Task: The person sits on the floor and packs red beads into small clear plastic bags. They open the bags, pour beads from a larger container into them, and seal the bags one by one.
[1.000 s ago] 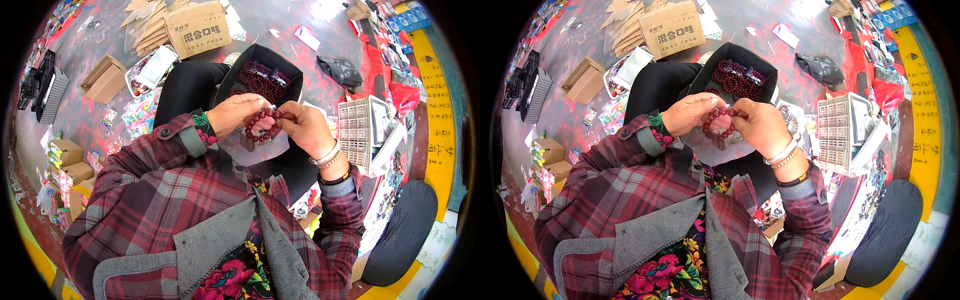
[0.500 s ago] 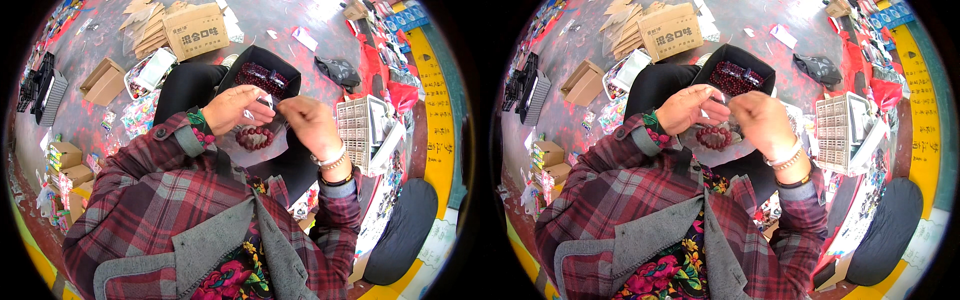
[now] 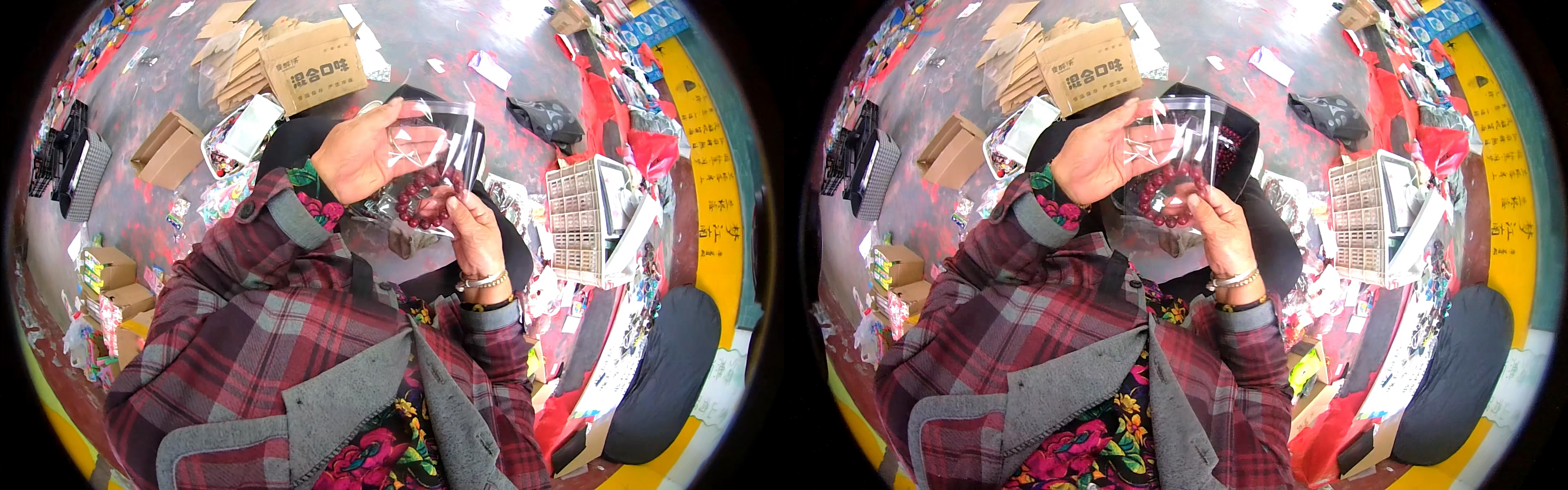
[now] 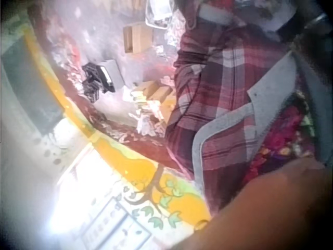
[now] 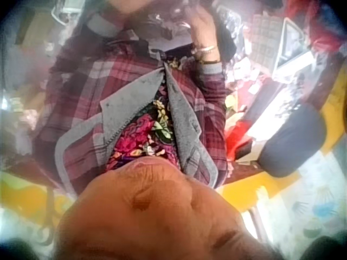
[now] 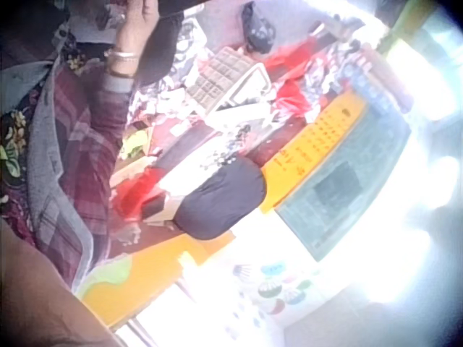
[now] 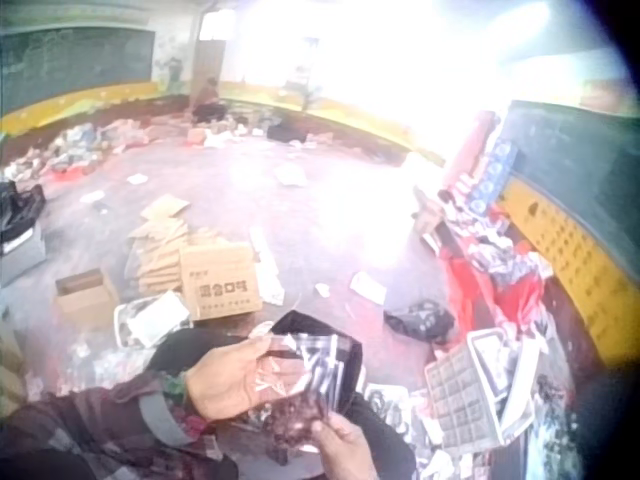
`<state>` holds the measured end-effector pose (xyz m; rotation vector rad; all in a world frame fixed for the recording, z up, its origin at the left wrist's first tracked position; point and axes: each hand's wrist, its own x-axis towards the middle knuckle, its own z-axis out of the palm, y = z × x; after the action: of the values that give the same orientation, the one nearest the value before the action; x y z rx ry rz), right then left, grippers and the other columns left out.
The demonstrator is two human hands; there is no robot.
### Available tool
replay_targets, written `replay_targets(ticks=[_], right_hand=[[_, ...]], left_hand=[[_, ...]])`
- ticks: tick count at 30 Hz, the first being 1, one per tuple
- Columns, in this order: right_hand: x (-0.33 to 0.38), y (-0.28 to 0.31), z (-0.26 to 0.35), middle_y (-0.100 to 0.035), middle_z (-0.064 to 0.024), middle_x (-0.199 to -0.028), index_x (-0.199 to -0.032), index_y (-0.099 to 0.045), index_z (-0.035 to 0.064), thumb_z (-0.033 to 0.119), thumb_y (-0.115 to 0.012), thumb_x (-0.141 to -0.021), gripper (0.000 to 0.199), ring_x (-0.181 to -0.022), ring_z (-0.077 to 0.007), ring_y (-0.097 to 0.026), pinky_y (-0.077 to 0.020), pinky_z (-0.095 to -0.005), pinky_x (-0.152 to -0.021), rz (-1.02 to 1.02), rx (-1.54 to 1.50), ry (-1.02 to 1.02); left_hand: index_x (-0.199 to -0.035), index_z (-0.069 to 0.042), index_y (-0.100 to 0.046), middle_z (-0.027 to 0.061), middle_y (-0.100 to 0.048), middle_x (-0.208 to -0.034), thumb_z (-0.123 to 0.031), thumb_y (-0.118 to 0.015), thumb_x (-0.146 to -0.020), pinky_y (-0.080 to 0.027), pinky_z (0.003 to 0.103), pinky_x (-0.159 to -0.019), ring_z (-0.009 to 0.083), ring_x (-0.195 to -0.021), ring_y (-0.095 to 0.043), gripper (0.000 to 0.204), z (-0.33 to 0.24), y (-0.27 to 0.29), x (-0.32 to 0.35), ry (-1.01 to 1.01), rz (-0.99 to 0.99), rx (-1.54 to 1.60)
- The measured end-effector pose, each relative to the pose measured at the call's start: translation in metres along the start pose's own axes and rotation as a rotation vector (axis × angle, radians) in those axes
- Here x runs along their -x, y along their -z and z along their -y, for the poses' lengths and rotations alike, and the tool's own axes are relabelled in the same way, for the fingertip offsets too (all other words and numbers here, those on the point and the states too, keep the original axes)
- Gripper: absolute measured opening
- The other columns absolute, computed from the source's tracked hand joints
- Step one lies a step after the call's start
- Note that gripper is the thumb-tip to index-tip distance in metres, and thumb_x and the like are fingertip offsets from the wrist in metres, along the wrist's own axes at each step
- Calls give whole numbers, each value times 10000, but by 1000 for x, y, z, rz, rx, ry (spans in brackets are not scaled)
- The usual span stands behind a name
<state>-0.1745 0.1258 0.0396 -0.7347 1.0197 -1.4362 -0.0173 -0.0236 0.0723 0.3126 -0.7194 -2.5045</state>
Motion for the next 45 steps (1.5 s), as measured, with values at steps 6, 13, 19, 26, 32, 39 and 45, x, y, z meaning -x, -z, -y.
replay_targets(ticks=[6,13,19,26,32,39,45], right_hand=[[-7,-3,-7,-647,-89,-920,-1055,-586,-5,129,-526,-910,206,-844,-193,-627,-493,-314,-778,-71,-176,12],[-5,-2,-3,-643,-80,-947,-1130,-551,-14,135,-509,-922,260,-836,-143,-608,-485,-258,-756,-125,-62,-62],[-3,16,-9,-615,-32,-972,-1119,-554,-4,73,-576,-874,258,-864,-78,-565,-453,-200,-735,-442,385,118],[-1,9,-8,-610,-43,-992,-1107,-544,26,125,-608,-865,269,-883,-115,-590,-468,-204,-711,-423,148,23],[-8,-14,-32,-596,-88,-1057,-1142,-511,34,237,-577,-888,332,-935,-200,-588,-494,-327,-765,-145,-342,4],[-5,-9,-23,-634,-97,-976,-1047,-580,12,73,-561,-879,180,-847,-193,-614,-486,-292,-747,-122,-331,172],[6,27,-19,-631,-113,-992,-1087,-570,-5,66,-585,-862,236,-844,-218,-622,-496,-296,-730,-184,-165,219]], left_hand=[[-1324,16,-324,160,-478,-1259,-481,-448,-905,-373,345,-991,243,-1160,-479,661,32,24,2,48,62,-67],[-1207,-16,-466,66,-545,-1123,-148,-543,-901,-448,363,-882,174,-1008,-544,342,50,27,9,258,44,-39],[-1225,-13,-437,111,-527,-1170,-178,-471,-938,-451,409,-913,208,-1083,-540,332,43,27,3,149,21,170],[-1314,-41,-364,104,-493,-1253,-256,-436,-951,-381,398,-988,227,-1137,-498,428,48,33,2,-35,11,139],[-1311,-71,-383,31,-525,-1156,-269,-426,-963,-402,283,-879,118,-1061,-490,402,59,11,4,-99,-48,-107],[-1390,-60,-249,96,-401,-1345,-60,-570,-828,-379,297,-941,196,-1209,-420,647,45,11,13,-337,106,-470],[-1216,11,-458,132,-540,-1162,-66,-461,-907,-412,293,-915,202,-1106,-506,318,-14,26,26,-716,-146,-637]])
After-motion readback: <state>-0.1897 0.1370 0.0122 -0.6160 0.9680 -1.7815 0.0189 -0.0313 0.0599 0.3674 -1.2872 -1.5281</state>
